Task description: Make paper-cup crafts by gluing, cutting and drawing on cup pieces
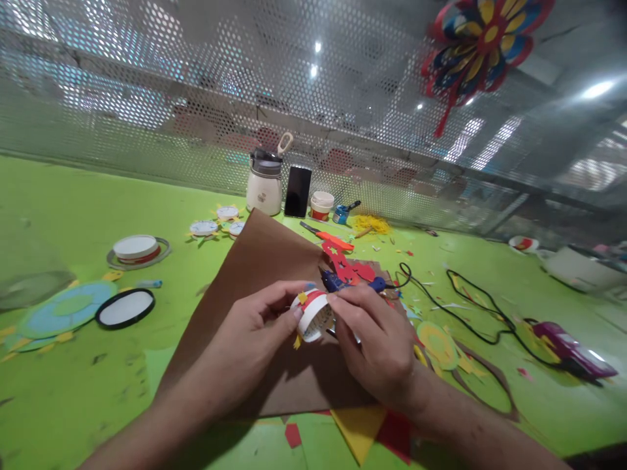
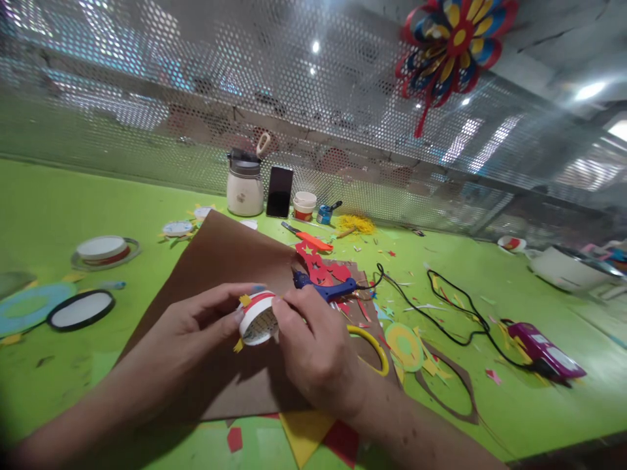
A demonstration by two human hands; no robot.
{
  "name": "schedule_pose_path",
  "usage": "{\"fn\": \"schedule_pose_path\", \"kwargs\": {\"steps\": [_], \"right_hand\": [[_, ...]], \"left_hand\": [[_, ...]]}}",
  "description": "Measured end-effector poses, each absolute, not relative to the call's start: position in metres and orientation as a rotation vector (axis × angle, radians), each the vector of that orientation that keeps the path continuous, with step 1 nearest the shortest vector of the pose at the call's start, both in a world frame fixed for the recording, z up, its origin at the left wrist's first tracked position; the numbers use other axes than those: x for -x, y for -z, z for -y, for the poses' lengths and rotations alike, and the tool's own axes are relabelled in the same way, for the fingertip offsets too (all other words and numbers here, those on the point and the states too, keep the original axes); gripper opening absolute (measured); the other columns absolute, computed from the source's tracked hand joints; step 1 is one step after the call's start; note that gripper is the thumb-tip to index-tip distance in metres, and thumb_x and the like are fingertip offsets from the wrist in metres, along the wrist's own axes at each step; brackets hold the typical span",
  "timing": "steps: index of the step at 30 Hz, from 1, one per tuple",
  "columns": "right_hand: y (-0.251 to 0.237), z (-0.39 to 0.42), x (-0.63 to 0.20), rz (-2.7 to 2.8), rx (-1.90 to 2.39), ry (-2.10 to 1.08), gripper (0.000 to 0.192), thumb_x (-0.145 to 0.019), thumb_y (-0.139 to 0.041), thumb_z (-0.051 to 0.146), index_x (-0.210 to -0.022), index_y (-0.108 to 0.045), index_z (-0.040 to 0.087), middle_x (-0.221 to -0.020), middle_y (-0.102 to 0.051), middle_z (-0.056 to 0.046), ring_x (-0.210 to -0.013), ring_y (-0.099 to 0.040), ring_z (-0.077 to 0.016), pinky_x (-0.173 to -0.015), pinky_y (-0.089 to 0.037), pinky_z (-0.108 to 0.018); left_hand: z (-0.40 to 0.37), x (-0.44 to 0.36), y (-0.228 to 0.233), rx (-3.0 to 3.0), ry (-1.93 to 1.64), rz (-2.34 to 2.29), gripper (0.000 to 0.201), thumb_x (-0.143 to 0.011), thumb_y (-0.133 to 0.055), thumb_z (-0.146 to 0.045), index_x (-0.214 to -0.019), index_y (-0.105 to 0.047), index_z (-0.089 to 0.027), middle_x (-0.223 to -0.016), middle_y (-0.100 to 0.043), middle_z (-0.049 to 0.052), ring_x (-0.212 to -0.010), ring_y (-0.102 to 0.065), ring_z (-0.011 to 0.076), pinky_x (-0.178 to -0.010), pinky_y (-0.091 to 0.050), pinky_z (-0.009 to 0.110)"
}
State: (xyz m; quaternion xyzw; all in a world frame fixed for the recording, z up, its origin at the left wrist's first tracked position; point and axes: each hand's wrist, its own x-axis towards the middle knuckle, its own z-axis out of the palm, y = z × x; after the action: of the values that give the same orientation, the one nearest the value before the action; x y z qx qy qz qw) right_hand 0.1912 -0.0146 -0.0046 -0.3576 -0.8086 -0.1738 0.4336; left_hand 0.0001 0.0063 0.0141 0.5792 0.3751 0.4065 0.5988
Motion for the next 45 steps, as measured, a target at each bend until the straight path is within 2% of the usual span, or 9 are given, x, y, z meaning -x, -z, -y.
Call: {"fn": "schedule_pose_path", "kwargs": {"steps": [14, 18, 23, 30, 36, 39, 42, 45], "right_hand": [[0.0, 0.014, -0.193, 2.108, 0.915, 0.38, 0.021, -0.098, -0.049, 0.007, -0.111, -0.065, 0.013, -0.089, -0.068, -0.011, -0.083, -0.062, -0.0194, -0.067, -0.054, -0.031], [-0.004, 0.015, -0.194, 2.152, 0.921, 0.388, 0.021, -0.097, -0.048, 0.006, -0.105, -0.067, 0.009, -0.088, -0.067, -0.013, -0.078, -0.059, -0.0196, -0.065, -0.052, -0.032], [-0.006, 0.015, -0.194, 2.214, 0.96, 0.347, 0.026, -0.099, -0.042, 0.007, -0.103, -0.067, 0.009, -0.086, -0.065, -0.012, -0.078, -0.056, -0.0192, -0.066, -0.051, -0.031], [-0.01, 0.016, -0.194, 2.272, 0.994, 0.304, 0.029, -0.099, -0.038, 0.006, -0.093, -0.066, 0.011, -0.081, -0.061, -0.01, -0.075, -0.053, -0.0179, -0.064, -0.049, -0.03], [-0.01, 0.017, -0.195, 2.302, 1.065, 0.267, 0.031, -0.096, -0.038, 0.003, -0.081, -0.064, 0.012, -0.079, -0.057, -0.009, -0.071, -0.049, -0.0176, -0.062, -0.045, -0.03], [-0.009, 0.017, -0.195, 2.304, 1.08, 0.271, 0.031, -0.096, -0.038, 0.003, -0.083, -0.065, 0.012, -0.08, -0.057, -0.009, -0.071, -0.049, -0.0181, -0.063, -0.044, -0.03], [-0.009, 0.017, -0.194, 2.296, 1.088, 0.268, 0.031, -0.095, -0.038, 0.003, -0.084, -0.066, 0.011, -0.081, -0.058, -0.01, -0.072, -0.05, -0.0187, -0.063, -0.043, -0.03], [-0.009, 0.017, -0.194, 2.266, 1.091, 0.284, 0.031, -0.095, -0.039, 0.003, -0.08, -0.066, 0.011, -0.078, -0.057, -0.01, -0.07, -0.049, -0.019, -0.06, -0.041, -0.031]], "left_hand": [[-0.007, -0.004, -0.011, -1.328, -0.982, -0.938, 0.029, -0.085, -0.069, -0.038, -0.106, -0.077, -0.019, -0.093, -0.078, 0.01, -0.091, -0.071, 0.0269, -0.074, -0.059, 0.037], [-0.007, -0.003, -0.011, -1.351, -0.961, -0.956, 0.034, -0.086, -0.068, -0.038, -0.114, -0.076, -0.02, -0.088, -0.078, 0.009, -0.092, -0.071, 0.028, -0.074, -0.059, 0.037], [-0.007, -0.002, -0.009, -1.377, -0.971, -0.956, 0.034, -0.088, -0.067, -0.037, -0.116, -0.076, -0.021, -0.101, -0.078, 0.011, -0.096, -0.071, 0.0273, -0.077, -0.059, 0.037], [-0.006, -0.007, -0.007, -1.406, -0.958, -0.964, 0.033, -0.087, -0.067, -0.038, -0.112, -0.077, -0.02, -0.091, -0.078, 0.01, -0.09, -0.072, 0.0279, -0.074, -0.06, 0.038], [-0.003, -0.011, -0.011, -1.49, -0.982, -1.006, 0.029, -0.087, -0.063, -0.034, -0.108, -0.079, -0.021, -0.097, -0.079, 0.009, -0.099, -0.071, 0.028, -0.082, -0.059, 0.037], [-0.002, -0.011, -0.014, -1.472, -0.967, -1.037, 0.03, -0.084, -0.063, -0.03, -0.108, -0.079, -0.02, -0.096, -0.079, 0.009, -0.098, -0.072, 0.029, -0.083, -0.059, 0.039], [0.0, -0.011, -0.016, -1.43, -0.947, -1.05, 0.036, -0.08, -0.062, -0.026, -0.113, -0.077, -0.02, -0.106, -0.079, 0.01, -0.099, -0.072, 0.0288, -0.084, -0.059, 0.039], [0.001, -0.012, -0.015, -1.462, -0.913, -1.073, 0.041, -0.079, -0.069, -0.032, -0.117, -0.075, -0.02, -0.106, -0.079, 0.01, -0.1, -0.072, 0.0296, -0.081, -0.059, 0.037]]}}
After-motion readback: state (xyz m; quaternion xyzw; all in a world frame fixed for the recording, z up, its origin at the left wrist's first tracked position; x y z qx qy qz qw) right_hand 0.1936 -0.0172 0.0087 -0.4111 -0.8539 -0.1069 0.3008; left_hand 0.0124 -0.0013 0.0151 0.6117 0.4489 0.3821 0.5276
